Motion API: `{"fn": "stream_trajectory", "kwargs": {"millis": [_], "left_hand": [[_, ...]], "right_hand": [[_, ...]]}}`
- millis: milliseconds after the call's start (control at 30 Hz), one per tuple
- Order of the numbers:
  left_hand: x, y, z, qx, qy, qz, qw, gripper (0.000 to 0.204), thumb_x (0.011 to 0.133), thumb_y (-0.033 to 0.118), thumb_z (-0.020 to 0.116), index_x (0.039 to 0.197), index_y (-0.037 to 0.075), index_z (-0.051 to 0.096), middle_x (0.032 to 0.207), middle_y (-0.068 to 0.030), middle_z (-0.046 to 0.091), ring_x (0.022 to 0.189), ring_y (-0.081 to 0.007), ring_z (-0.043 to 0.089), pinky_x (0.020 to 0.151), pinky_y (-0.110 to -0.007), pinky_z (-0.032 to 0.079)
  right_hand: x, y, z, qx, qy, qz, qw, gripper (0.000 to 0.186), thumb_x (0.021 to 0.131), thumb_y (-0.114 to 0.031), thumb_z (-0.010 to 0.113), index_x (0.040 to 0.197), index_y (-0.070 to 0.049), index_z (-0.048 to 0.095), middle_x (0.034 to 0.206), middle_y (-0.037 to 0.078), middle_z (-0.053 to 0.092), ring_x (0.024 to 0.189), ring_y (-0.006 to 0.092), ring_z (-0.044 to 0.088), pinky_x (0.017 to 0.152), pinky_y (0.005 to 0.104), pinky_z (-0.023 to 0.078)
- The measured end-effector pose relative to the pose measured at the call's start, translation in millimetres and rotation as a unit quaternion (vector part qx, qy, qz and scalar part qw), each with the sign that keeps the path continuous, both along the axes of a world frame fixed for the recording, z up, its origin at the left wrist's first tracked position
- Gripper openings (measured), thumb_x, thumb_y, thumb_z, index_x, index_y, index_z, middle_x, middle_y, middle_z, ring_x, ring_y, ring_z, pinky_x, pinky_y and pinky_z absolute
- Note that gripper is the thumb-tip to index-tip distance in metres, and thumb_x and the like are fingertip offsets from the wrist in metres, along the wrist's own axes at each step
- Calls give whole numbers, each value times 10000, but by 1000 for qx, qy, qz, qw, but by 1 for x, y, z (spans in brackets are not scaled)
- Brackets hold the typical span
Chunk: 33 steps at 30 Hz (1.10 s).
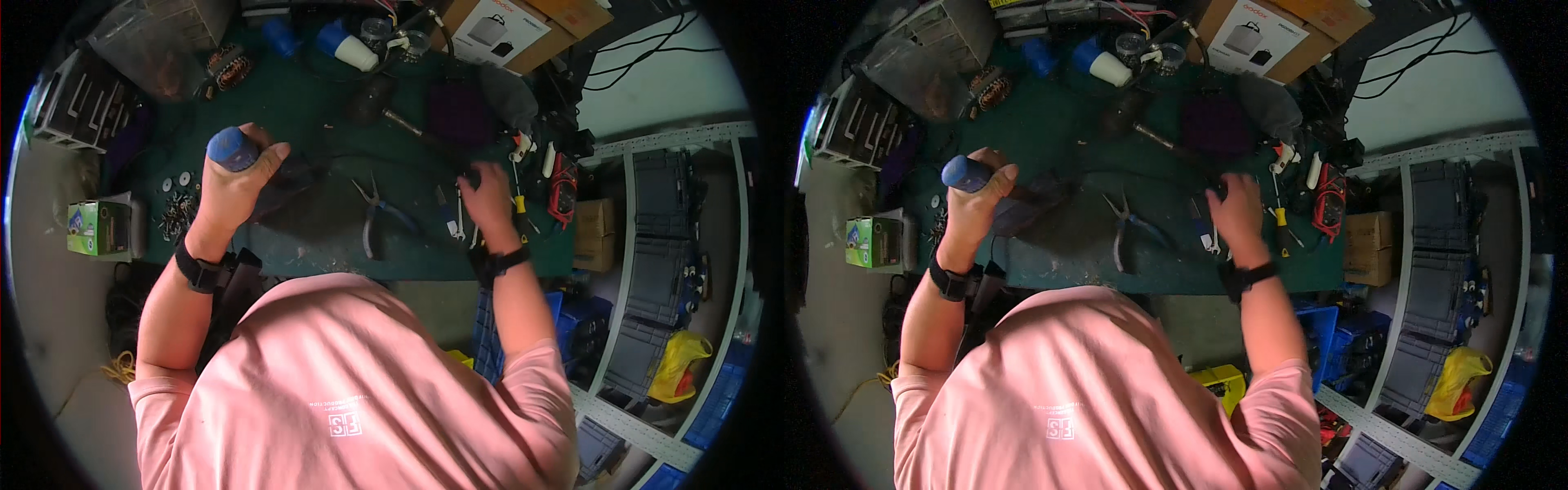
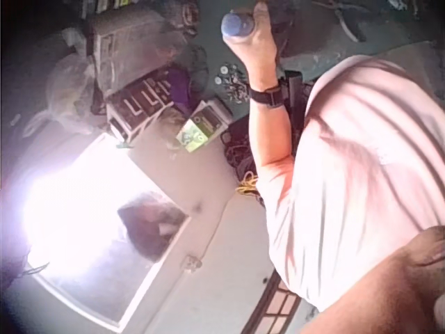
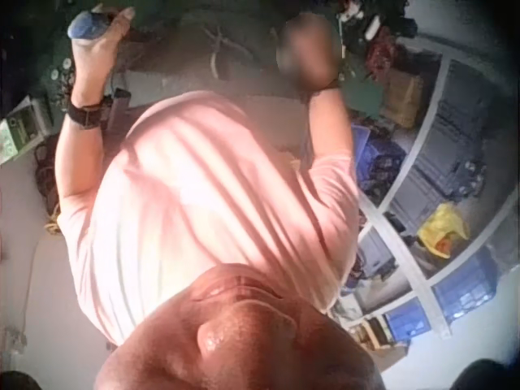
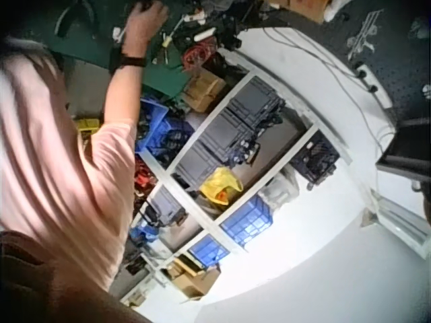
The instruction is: The person uses a hammer and a blue-handled tool to repeatedly strike a small black rectangular device on a workbench. They also use pliers to manipulate the device and inspect it by turning it over. The task involves repeated striking and prying actions on the same object.
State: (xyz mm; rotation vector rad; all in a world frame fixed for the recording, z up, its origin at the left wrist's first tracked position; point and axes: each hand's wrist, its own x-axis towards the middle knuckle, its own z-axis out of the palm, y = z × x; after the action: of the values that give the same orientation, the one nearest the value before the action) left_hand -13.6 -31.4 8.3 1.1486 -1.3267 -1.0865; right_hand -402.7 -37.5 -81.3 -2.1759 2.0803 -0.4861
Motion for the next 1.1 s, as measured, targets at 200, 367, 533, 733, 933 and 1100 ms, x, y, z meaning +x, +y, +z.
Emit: {"fn": "stream_trajectory", "kwargs": {"millis": [200,367,533,733,933,1100], "left_hand": [[-1,-3,6,15,-16,7,1000,190,845,128,749,734,68,608,669,75,519,622,-35,447,569,-236,374],[2,-6,8,11,-33,12,999,209,837,146,762,743,48,603,664,50,522,623,-54,457,582,-252,397],[3,-5,8,10,-41,19,999,184,864,104,715,740,58,587,653,49,504,603,-55,441,550,-251,347],[0,-7,12,25,-25,13,999,192,858,122,734,747,59,590,648,51,509,590,-50,462,538,-246,362],[-1,-9,10,14,-40,29,999,203,853,125,743,742,61,586,640,54,504,589,-52,458,537,-243,363],[3,-11,6,18,-31,24,999,202,851,122,744,740,66,584,642,58,499,588,-55,440,538,-249,361]], "right_hand": [[28,-74,-26,-13,78,111,991,329,835,-197,712,1116,-50,624,1106,158,623,1068,357,582,882,460,504],[38,-99,-69,60,155,92,982,265,871,-215,670,1082,-70,603,1070,145,641,981,363,637,814,491,530],[56,-89,-28,19,94,74,993,232,899,-245,636,1031,-56,614,989,165,657,905,376,658,778,498,530],[47,-54,60,-36,-68,115,990,276,931,-294,635,1041,-42,618,849,138,656,808,331,654,682,438,499],[89,-25,231,145,-283,157,935,272,976,-292,616,1024,-25,629,708,-1,562,614,118,513,561,311,421],[141,-2,275,123,-227,267,929,288,945,-256,644,948,29,604,722,99,585,640,194,565,608,374,435]]}}
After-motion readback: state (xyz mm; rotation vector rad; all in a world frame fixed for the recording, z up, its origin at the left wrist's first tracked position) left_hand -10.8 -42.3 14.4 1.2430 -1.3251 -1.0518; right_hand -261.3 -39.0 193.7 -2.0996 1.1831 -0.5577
